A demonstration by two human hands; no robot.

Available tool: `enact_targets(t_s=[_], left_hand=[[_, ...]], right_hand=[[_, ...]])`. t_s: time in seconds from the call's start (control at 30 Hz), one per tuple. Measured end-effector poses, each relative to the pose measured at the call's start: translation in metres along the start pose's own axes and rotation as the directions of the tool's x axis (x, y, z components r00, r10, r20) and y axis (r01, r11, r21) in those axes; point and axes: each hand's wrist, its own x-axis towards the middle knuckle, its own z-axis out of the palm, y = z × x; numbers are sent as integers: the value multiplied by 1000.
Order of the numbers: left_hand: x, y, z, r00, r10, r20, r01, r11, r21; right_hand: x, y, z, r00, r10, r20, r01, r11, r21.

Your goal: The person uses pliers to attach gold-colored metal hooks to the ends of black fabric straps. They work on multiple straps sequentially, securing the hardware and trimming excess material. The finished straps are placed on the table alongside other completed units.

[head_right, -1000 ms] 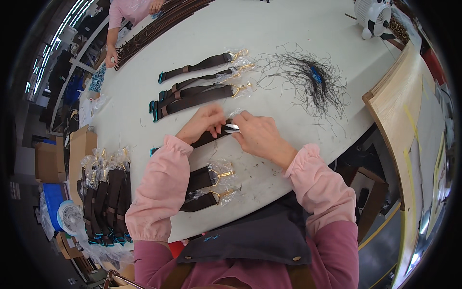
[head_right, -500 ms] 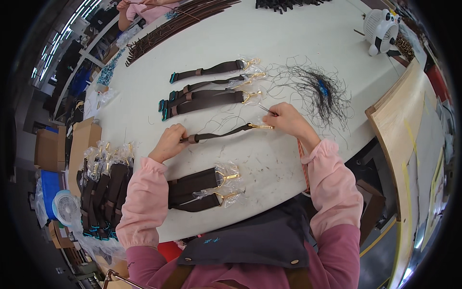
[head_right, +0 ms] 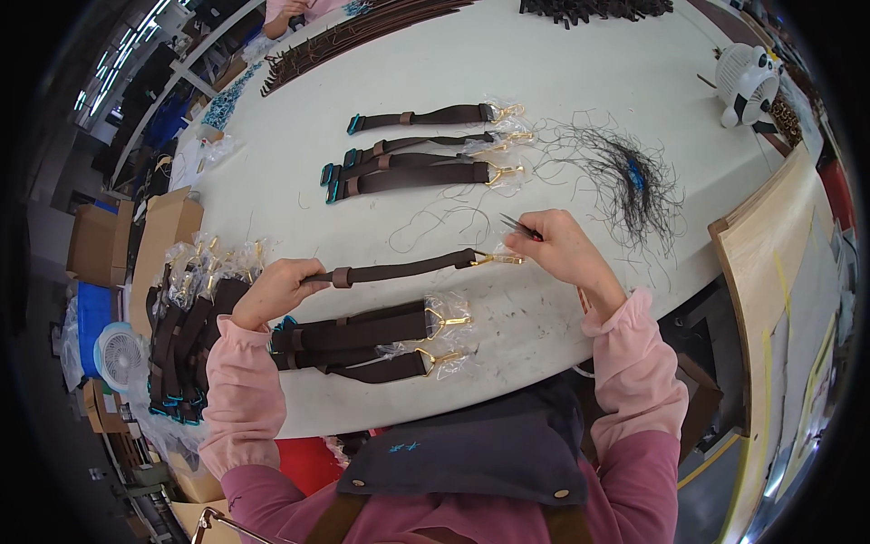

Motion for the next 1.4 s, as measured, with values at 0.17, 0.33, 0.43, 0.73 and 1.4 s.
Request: enact_targets(t_s=[0.17,0.33,0.43,0.73,1.4], left_hand=[[7,26,14,989,136,-54,-141,983,-120],[54,77,49,944,227,-241,-294,909,-296],[70,79,63,953,217,-212,-282,892,-354],[-5,70,-11,987,96,128,-89,994,-61],[-43,45,92,986,113,-119,-88,976,200]], right_hand=[[3,-22,9,994,-2,106,-19,981,194],[7,-28,16,993,7,121,-35,972,232],[6,-27,14,990,65,121,-95,961,259],[-10,-33,34,987,-31,159,4,986,168],[55,26,80,930,-365,-43,204,610,-765]])
